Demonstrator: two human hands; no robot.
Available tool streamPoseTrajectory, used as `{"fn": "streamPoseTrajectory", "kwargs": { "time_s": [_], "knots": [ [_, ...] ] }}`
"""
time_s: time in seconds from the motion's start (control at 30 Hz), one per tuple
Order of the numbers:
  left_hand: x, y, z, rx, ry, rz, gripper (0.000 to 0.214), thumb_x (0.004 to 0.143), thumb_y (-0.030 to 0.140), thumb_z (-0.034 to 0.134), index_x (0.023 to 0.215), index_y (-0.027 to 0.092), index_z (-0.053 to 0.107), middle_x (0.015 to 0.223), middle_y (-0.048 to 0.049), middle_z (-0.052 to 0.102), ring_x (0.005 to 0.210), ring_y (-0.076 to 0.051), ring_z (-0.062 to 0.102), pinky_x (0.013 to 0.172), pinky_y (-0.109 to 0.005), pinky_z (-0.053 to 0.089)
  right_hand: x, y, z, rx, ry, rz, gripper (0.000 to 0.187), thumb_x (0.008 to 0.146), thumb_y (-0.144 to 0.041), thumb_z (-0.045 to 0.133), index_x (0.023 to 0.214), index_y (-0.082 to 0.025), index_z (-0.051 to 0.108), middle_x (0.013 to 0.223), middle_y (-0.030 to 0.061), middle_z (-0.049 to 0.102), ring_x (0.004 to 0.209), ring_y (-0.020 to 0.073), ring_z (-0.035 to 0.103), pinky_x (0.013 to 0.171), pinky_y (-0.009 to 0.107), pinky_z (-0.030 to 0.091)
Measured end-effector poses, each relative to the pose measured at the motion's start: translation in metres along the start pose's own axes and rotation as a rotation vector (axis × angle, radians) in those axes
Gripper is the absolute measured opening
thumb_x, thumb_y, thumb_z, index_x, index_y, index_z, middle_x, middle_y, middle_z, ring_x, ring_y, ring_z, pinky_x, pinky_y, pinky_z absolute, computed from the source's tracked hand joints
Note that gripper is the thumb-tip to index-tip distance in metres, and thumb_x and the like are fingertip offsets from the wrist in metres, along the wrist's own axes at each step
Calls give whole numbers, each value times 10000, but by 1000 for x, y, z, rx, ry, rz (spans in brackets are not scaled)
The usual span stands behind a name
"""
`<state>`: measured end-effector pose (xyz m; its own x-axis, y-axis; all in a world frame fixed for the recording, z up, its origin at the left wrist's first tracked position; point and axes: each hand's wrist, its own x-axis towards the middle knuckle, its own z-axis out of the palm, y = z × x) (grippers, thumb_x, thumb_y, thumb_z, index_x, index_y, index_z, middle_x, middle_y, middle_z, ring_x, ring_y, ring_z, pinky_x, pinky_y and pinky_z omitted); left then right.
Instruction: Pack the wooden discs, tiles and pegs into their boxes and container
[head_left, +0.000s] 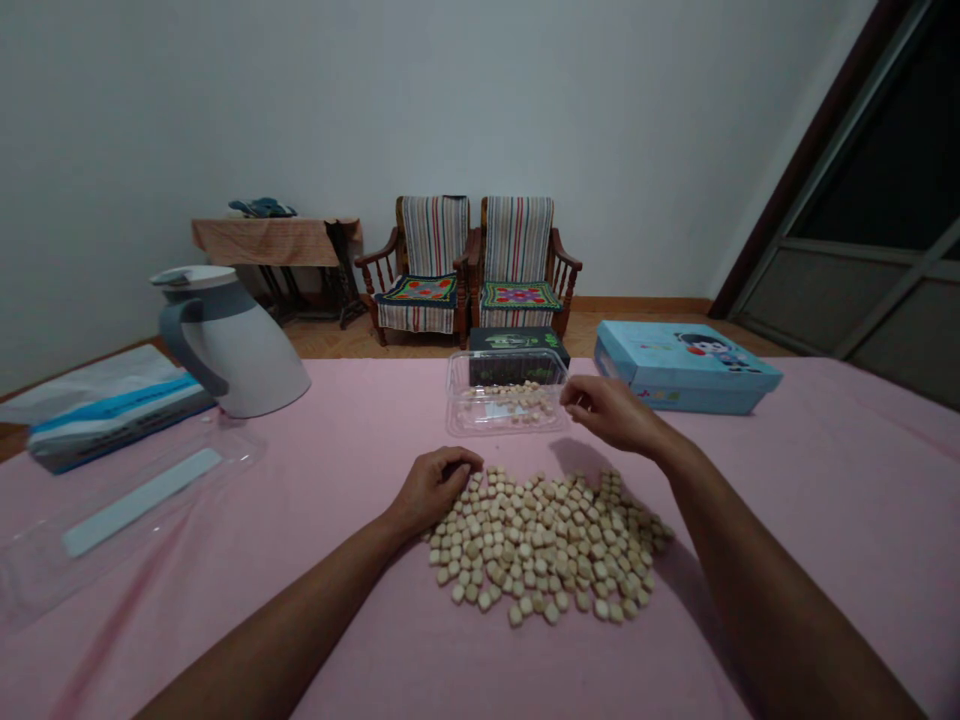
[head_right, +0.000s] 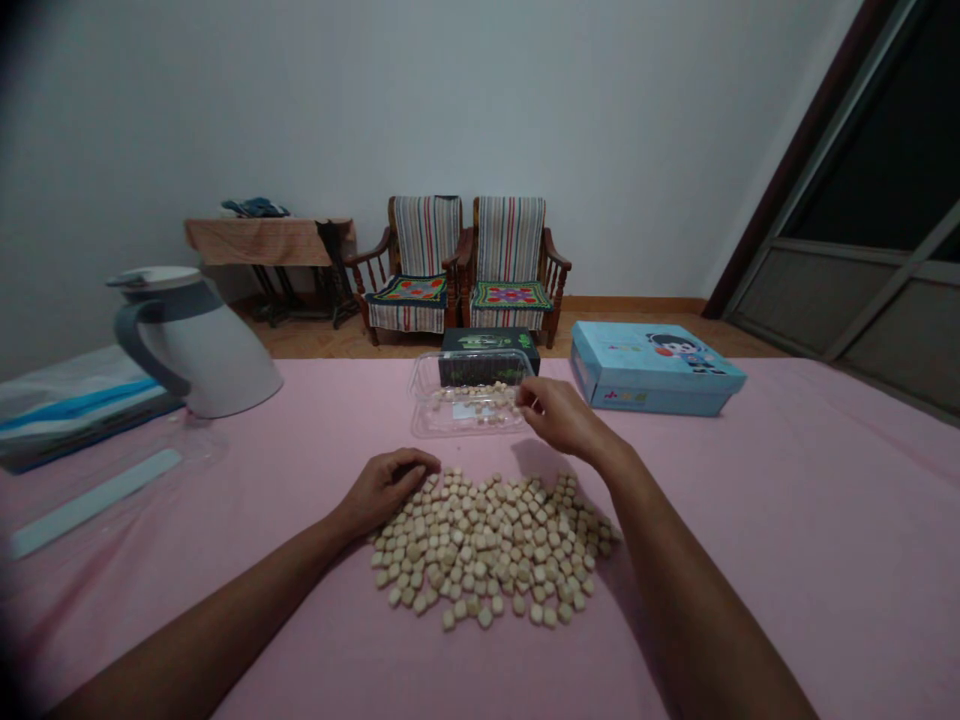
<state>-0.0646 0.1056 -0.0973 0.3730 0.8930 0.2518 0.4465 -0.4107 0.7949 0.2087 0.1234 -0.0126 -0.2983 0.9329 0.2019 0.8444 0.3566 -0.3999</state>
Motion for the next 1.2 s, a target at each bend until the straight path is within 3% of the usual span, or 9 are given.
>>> {"fn": "streamPoseTrajectory", "kwargs": {
  "time_s": [0.13, 0.27, 0.5, 0.73, 0.83, 0.97, 1.1, 1.2],
  "knots": [
    [0, 0, 0, -7, 10, 0, 205, 789, 215, 503, 847, 166, 693, 858, -48, 711, 834, -172, 635, 785, -273, 476, -6, 2, 10, -214, -492, 43, 197, 656, -74, 555, 813, -138, 656, 852, 78, 678, 737, 159, 587, 596, 214, 391],
    [0, 1, 0, -24, 9, -6, 204, 787, 221, 504, 842, 165, 692, 858, -46, 709, 833, -171, 633, 787, -273, 476, -7, 0, 20, -248, -639, 72, 242, 616, -97, 577, 833, -135, 676, 872, 88, 687, 757, 177, 609, 566, 212, 393],
    [0, -1, 1, -31, 5, -6, 205, 785, 217, 499, 841, 166, 689, 854, -48, 706, 829, -166, 630, 782, -274, 473, -6, -2, 24, -233, -654, 64, 278, 602, -86, 551, 837, -141, 688, 854, 85, 695, 739, 174, 612, 558, 211, 392],
    [0, -2, 2, -18, 10, 1, 202, 784, 202, 501, 845, 167, 690, 857, -45, 708, 830, -166, 633, 787, -274, 477, -5, 7, 6, -154, -398, 14, 213, 644, -81, 507, 787, -151, 649, 787, 48, 672, 708, 136, 582, 564, 197, 368],
    [0, -2, 1, -12, 4, -3, 203, 786, 199, 501, 850, 162, 691, 861, -47, 710, 825, -167, 637, 777, -268, 478, -8, 6, 4, -177, -488, 2, 250, 621, -79, 528, 820, -163, 653, 831, 50, 671, 729, 145, 582, 572, 201, 378],
    [0, -4, 1, -24, 7, 2, 208, 792, 202, 498, 859, 159, 691, 862, -49, 708, 827, -169, 637, 777, -268, 477, -9, 0, 17, -257, -621, 21, 303, 596, -92, 564, 874, -158, 663, 915, 77, 672, 781, 176, 590, 580, 216, 386],
    [0, -4, 1, -23, 7, 6, 209, 791, 192, 497, 857, 157, 691, 862, -54, 705, 836, -170, 634, 790, -273, 473, -6, 4, 30, -250, -634, 20, 270, 613, -84, 537, 840, -150, 665, 868, 80, 680, 768, 172, 597, 579, 213, 380],
    [0, -3, 1, -21, 4, 8, 212, 794, 192, 494, 859, 158, 693, 865, -55, 704, 838, -171, 633, 790, -273, 472, -6, 10, 27, -255, -575, 21, 199, 632, -121, 544, 795, -142, 656, 844, 89, 674, 738, 173, 587, 569, 220, 374]
  ]
}}
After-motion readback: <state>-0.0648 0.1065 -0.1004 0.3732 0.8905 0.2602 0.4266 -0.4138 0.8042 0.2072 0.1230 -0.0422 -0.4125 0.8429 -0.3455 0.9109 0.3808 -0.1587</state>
